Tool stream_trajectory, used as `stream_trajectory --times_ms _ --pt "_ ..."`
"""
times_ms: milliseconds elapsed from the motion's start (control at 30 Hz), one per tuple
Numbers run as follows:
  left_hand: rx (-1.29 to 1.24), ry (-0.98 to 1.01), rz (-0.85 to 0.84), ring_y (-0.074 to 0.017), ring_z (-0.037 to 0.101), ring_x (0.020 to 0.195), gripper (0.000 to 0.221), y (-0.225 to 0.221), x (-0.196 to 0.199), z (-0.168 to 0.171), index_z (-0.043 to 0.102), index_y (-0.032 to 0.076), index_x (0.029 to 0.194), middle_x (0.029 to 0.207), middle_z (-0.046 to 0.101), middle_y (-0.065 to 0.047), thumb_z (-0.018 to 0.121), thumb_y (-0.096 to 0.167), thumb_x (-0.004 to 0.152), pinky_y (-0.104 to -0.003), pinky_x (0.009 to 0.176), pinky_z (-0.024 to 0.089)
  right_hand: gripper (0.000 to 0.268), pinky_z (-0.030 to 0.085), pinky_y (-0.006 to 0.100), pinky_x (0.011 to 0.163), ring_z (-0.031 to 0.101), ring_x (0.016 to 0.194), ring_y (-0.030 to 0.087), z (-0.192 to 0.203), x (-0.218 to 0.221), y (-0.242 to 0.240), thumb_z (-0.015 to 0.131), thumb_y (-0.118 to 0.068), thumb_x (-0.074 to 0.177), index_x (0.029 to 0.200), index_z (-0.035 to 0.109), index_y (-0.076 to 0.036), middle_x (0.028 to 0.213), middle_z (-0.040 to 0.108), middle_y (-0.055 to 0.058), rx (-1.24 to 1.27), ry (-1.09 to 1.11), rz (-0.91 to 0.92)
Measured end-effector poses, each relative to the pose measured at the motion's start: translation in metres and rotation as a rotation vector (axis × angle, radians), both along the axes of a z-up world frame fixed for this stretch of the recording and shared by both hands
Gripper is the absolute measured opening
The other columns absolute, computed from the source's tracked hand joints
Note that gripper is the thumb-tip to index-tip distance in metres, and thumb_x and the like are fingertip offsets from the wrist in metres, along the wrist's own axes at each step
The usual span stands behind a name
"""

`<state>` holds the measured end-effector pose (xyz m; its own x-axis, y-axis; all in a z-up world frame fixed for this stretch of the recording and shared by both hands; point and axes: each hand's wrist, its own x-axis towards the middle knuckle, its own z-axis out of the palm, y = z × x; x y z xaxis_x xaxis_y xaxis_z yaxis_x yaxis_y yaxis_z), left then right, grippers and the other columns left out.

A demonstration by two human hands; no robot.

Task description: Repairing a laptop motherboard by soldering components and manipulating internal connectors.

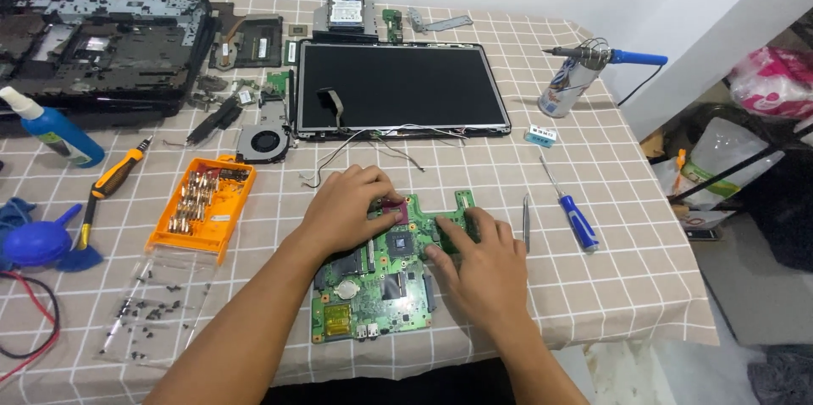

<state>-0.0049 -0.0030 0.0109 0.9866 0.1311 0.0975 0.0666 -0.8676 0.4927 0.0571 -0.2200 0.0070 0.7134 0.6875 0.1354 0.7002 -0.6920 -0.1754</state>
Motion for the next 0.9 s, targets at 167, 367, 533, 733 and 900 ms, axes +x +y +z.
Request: stream_trajectory --times_ms 167,367,533,733,900 --pt "0.001 -0.029 -0.003 -0.0193 0.053 0.096 0.023 0.000 0.000 -0.002 0.070 0.024 0.099 0.101 0.062 0.007 0.067 0.040 0.083 -0.040 0.081 0.039 0.049 0.035 0.059 0.092 0.033 0.128 0.035 0.006 0.000 0.002 0.044 -0.059 0.086 0.126 0.059 -0.034 0.144 0.034 0.009 0.047 0.050 0.046" --pt "0.027 -0.025 -0.023 -0.0201 0.053 0.094 0.019 0.000 -0.001 -0.003 0.068 0.022 0.096 0.098 0.060 0.006 0.064 0.037 0.085 -0.040 0.081 0.039 0.051 0.027 0.056 0.098 0.022 0.137 0.032 0.006 0.006 0.002 0.039 -0.058 0.087 0.130 0.056 -0.036 0.154 0.024 0.005 0.052 0.101 -0.013" --pt "0.090 -0.002 0.018 -0.0232 0.057 0.100 0.021 -0.002 -0.001 -0.001 0.068 0.026 0.095 0.100 0.062 0.004 0.069 0.039 0.078 -0.040 0.084 0.044 0.048 0.033 0.059 0.100 0.040 0.124 0.052 0.026 0.037 -0.010 0.067 -0.029 0.082 0.128 0.061 -0.017 0.137 0.042 0.027 0.477 0.130 0.050" --pt "0.101 -0.017 0.021 -0.0252 0.057 0.100 0.022 -0.002 0.001 0.002 0.067 0.025 0.094 0.098 0.062 0.003 0.069 0.039 0.077 -0.041 0.083 0.045 0.015 0.049 0.034 0.080 0.065 0.090 0.024 0.052 0.116 -0.035 0.056 -0.011 0.095 0.082 0.061 -0.007 0.095 0.065 0.013 1.031 0.320 -0.151" --pt "0.027 0.010 0.018 -0.0161 0.058 0.088 0.020 0.000 0.004 -0.003 0.068 0.028 0.092 0.095 0.062 0.011 0.061 0.045 0.084 -0.035 0.077 0.041 0.024 0.041 0.025 0.060 0.056 0.067 0.014 0.057 0.210 -0.047 0.038 -0.025 0.103 0.086 0.047 -0.013 0.079 0.057 0.003 1.699 0.534 -0.320"
